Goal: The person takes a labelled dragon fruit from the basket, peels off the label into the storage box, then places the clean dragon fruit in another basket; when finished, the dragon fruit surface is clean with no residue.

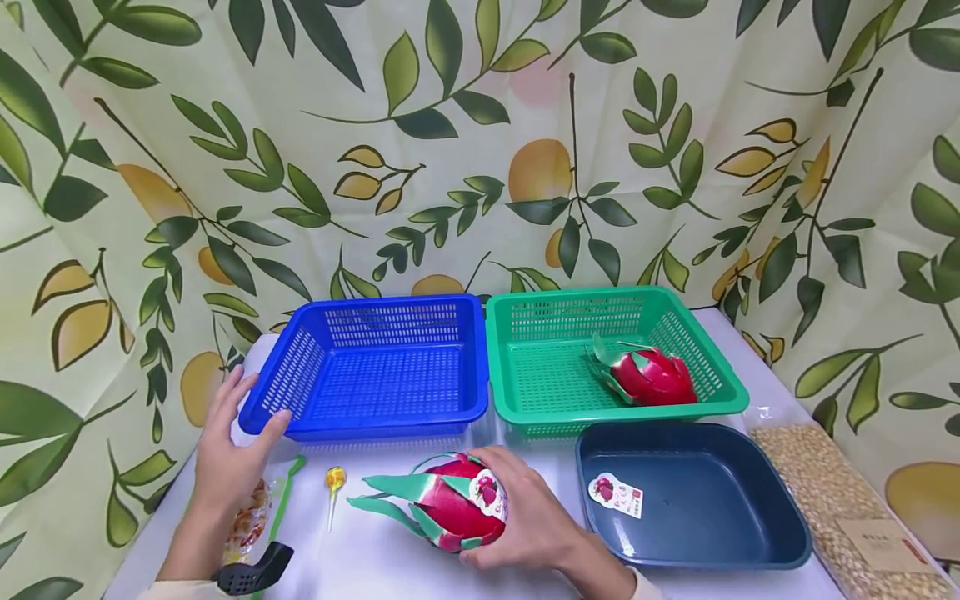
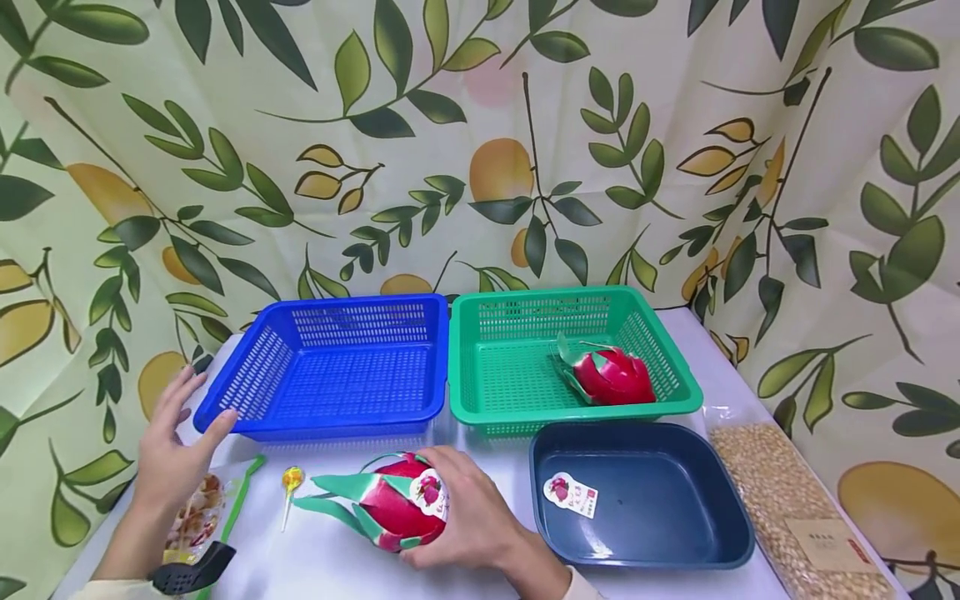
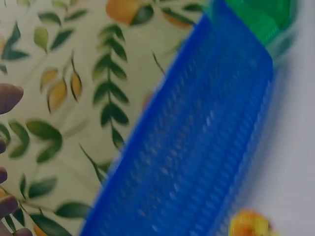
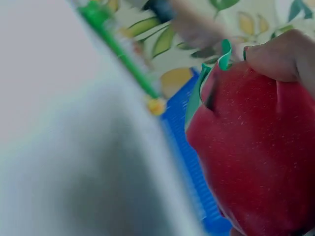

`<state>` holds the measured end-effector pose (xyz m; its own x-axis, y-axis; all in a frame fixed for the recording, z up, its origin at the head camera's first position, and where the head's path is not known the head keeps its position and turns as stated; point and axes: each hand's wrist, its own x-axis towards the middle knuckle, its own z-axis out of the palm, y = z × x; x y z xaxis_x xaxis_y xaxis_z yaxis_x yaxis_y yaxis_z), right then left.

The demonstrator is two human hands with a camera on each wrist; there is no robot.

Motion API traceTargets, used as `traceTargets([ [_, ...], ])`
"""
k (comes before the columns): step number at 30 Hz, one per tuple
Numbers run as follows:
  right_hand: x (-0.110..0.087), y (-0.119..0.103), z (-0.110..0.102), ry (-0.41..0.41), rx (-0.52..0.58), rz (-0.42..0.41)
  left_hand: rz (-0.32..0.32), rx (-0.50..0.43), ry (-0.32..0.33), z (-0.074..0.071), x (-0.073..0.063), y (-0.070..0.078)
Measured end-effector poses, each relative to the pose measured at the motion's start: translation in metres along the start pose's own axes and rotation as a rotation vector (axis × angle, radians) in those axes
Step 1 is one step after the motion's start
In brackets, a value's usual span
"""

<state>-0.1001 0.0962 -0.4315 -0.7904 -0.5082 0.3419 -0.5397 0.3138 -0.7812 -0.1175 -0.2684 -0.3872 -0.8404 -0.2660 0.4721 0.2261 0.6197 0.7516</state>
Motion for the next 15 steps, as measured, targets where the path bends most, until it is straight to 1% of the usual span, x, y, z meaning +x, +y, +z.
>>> traceTargets([
  [1,-0.002,0.004,0.001,-0.002,-0.01,-0.003,0.056,-0.049,0.022,0.0,-0.003,0.007],
  [3,-0.006,0.01,0.003,-0.017,-0.023,0.003,0.195,-0.155,0.042,0.001,-0.009,0.022],
  [6,-0.011,0.019,0.006,-0.03,-0.021,0.002,0.403,-0.281,0.022,0.006,-0.018,0.044],
  [7,-0.012,0.023,0.006,-0.03,-0.021,0.001,0.451,-0.313,0.001,0.008,-0.022,0.05],
  [8,-0.013,0.026,0.006,-0.029,-0.02,0.003,0.478,-0.336,-0.024,0.011,-0.025,0.057],
  [11,-0.016,0.035,0.009,-0.034,-0.018,-0.016,0.523,-0.429,-0.104,0.02,-0.035,0.069],
  [13,-0.017,0.039,0.01,-0.045,-0.019,-0.033,0.536,-0.488,-0.152,0.026,-0.042,0.073],
  [15,-0.018,0.042,0.012,-0.059,-0.02,-0.041,0.555,-0.524,-0.192,0.034,-0.046,0.073],
])
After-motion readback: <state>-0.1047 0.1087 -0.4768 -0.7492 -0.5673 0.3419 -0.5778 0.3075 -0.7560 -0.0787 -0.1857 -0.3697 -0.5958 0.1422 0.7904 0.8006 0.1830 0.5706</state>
